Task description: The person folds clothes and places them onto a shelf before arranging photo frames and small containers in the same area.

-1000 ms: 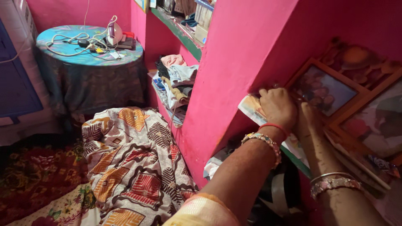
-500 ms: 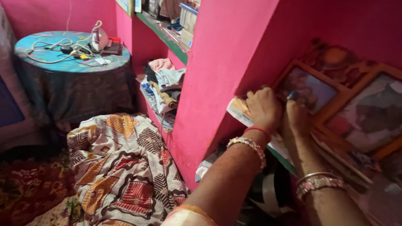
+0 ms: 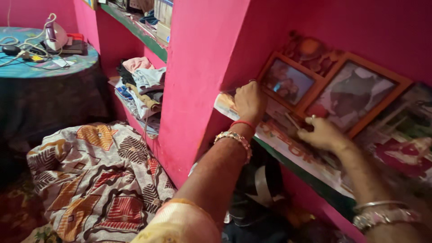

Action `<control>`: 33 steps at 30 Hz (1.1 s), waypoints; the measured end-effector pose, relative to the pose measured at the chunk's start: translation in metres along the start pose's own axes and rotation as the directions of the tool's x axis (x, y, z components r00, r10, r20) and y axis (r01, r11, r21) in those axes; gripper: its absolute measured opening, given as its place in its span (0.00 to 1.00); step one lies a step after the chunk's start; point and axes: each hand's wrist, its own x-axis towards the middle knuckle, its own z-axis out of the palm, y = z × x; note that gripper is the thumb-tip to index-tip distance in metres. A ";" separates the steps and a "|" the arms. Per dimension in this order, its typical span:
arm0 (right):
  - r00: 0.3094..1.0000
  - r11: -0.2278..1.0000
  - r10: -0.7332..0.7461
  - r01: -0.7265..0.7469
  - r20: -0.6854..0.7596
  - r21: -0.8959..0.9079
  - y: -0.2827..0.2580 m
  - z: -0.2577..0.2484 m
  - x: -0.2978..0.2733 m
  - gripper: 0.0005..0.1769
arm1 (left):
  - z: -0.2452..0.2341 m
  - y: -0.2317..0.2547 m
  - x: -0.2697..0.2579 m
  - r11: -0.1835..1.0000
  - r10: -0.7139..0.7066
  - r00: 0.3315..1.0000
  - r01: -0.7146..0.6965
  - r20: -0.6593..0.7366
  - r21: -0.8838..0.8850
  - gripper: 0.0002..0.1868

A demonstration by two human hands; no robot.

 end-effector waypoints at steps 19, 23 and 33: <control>0.979 0.904 0.058 -0.135 -0.197 -0.405 -0.096 0.029 0.015 0.19 | -0.022 -0.009 0.007 0.960 -0.062 0.982 0.107 0.178 -0.259 0.26; 0.965 0.910 0.069 -0.164 -0.252 -0.380 -0.066 0.048 0.047 0.22 | -0.017 -0.018 0.005 0.975 0.081 0.976 -0.036 0.200 -0.221 0.20; 0.990 0.979 0.077 -0.098 -0.118 -0.178 -0.055 0.042 0.028 0.18 | -0.001 -0.023 0.004 0.980 0.172 0.967 -0.150 0.187 -0.128 0.13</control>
